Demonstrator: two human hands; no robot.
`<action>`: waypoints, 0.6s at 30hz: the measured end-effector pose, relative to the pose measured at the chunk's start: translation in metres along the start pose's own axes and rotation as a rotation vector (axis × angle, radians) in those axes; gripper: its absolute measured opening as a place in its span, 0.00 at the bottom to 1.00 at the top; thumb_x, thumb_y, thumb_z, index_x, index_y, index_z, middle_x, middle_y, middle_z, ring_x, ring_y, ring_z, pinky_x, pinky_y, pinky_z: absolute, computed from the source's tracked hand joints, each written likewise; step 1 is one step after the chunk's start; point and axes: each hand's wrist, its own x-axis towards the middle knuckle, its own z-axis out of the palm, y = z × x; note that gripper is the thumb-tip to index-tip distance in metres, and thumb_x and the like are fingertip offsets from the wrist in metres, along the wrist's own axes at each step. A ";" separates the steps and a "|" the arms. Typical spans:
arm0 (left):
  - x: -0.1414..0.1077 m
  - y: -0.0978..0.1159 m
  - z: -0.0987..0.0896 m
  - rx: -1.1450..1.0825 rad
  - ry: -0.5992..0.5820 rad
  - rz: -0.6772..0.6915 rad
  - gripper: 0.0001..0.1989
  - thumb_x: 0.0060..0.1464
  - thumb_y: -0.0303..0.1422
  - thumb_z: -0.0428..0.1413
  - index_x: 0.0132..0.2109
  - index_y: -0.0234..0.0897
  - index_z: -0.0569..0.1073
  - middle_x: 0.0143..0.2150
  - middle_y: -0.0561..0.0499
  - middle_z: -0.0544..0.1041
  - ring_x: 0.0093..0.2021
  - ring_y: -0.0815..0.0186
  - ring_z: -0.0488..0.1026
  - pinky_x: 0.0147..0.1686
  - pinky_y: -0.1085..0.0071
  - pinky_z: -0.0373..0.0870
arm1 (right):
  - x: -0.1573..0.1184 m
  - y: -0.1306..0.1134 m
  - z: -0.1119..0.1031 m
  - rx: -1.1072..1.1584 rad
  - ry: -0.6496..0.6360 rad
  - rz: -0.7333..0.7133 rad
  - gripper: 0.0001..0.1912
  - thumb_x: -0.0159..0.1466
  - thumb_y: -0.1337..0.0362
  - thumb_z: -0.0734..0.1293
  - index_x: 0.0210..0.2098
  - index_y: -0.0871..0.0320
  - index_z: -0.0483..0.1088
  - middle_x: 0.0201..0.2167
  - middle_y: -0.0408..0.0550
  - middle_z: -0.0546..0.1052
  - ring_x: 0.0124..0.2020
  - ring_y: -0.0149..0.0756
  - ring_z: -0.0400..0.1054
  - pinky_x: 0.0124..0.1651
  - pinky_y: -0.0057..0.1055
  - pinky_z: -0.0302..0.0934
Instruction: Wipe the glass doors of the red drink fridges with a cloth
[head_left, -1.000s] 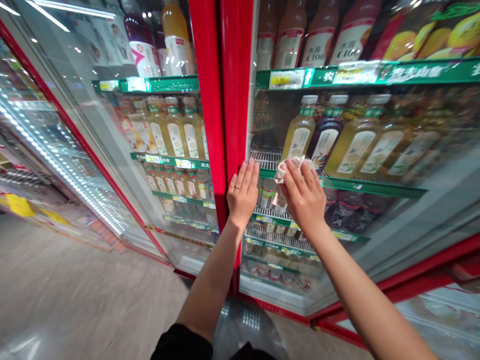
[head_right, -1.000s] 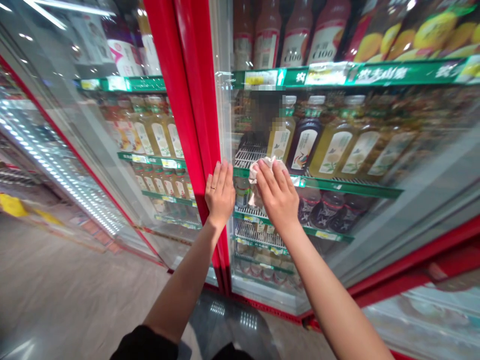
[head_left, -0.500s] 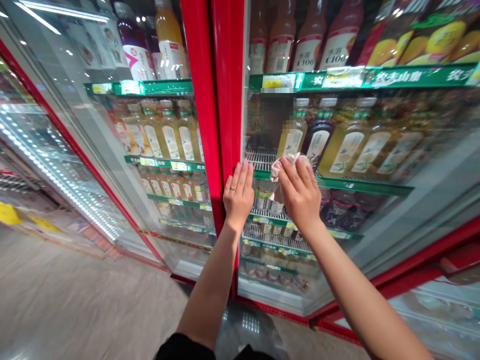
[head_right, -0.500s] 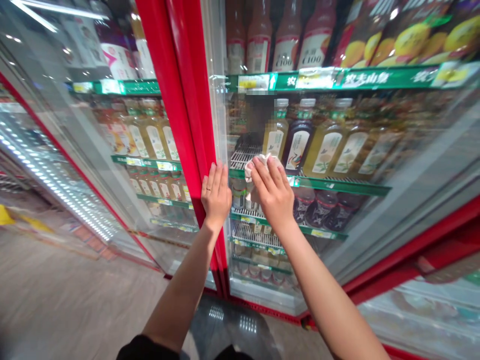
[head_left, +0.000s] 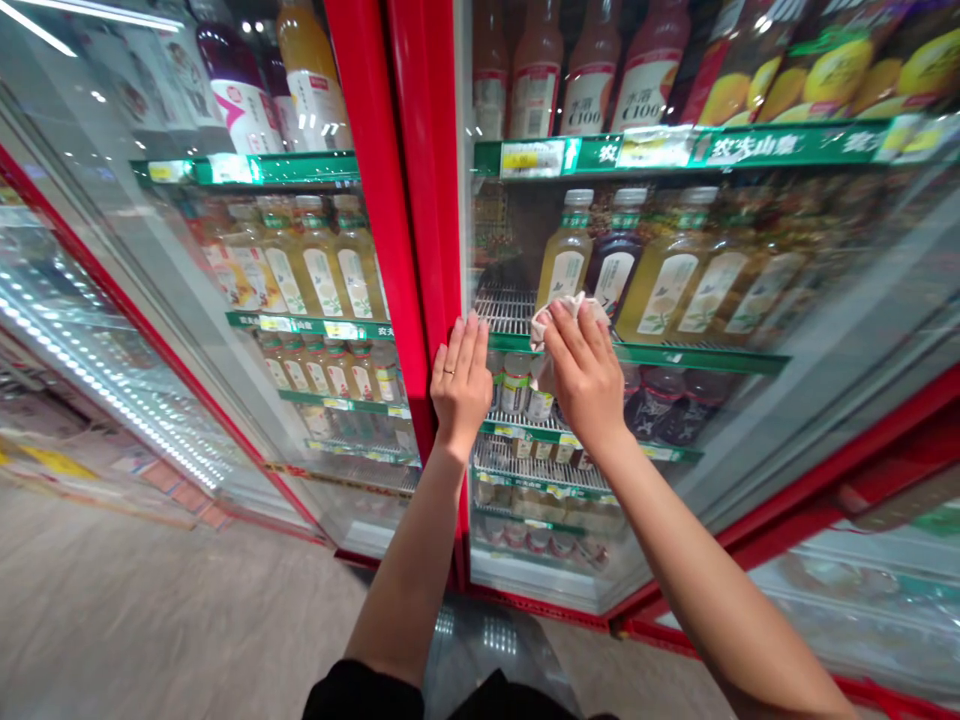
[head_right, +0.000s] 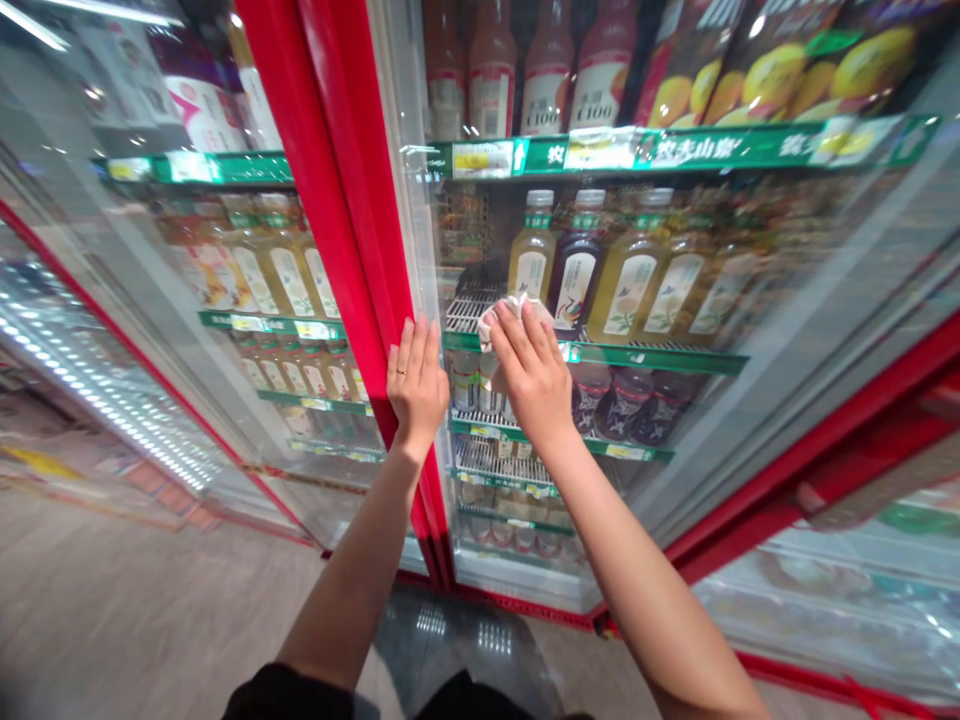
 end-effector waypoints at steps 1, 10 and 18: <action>0.000 0.000 0.000 -0.012 -0.002 -0.003 0.39 0.69 0.20 0.47 0.82 0.38 0.46 0.78 0.45 0.62 0.80 0.64 0.55 0.82 0.62 0.45 | 0.003 -0.002 0.001 0.015 -0.006 0.000 0.39 0.78 0.74 0.57 0.81 0.41 0.41 0.77 0.46 0.64 0.80 0.50 0.53 0.80 0.59 0.56; -0.002 -0.003 0.004 -0.090 0.012 -0.010 0.41 0.68 0.19 0.47 0.82 0.43 0.46 0.77 0.47 0.65 0.79 0.64 0.60 0.82 0.61 0.46 | -0.022 0.005 -0.006 0.011 -0.054 -0.031 0.42 0.77 0.75 0.58 0.81 0.40 0.38 0.75 0.46 0.67 0.78 0.48 0.57 0.79 0.58 0.59; -0.002 -0.004 0.002 -0.064 0.003 0.008 0.39 0.69 0.20 0.46 0.82 0.40 0.47 0.77 0.47 0.65 0.79 0.65 0.59 0.82 0.60 0.46 | 0.001 -0.002 0.000 0.029 -0.053 0.020 0.39 0.78 0.74 0.56 0.81 0.41 0.42 0.77 0.45 0.64 0.80 0.48 0.53 0.80 0.58 0.56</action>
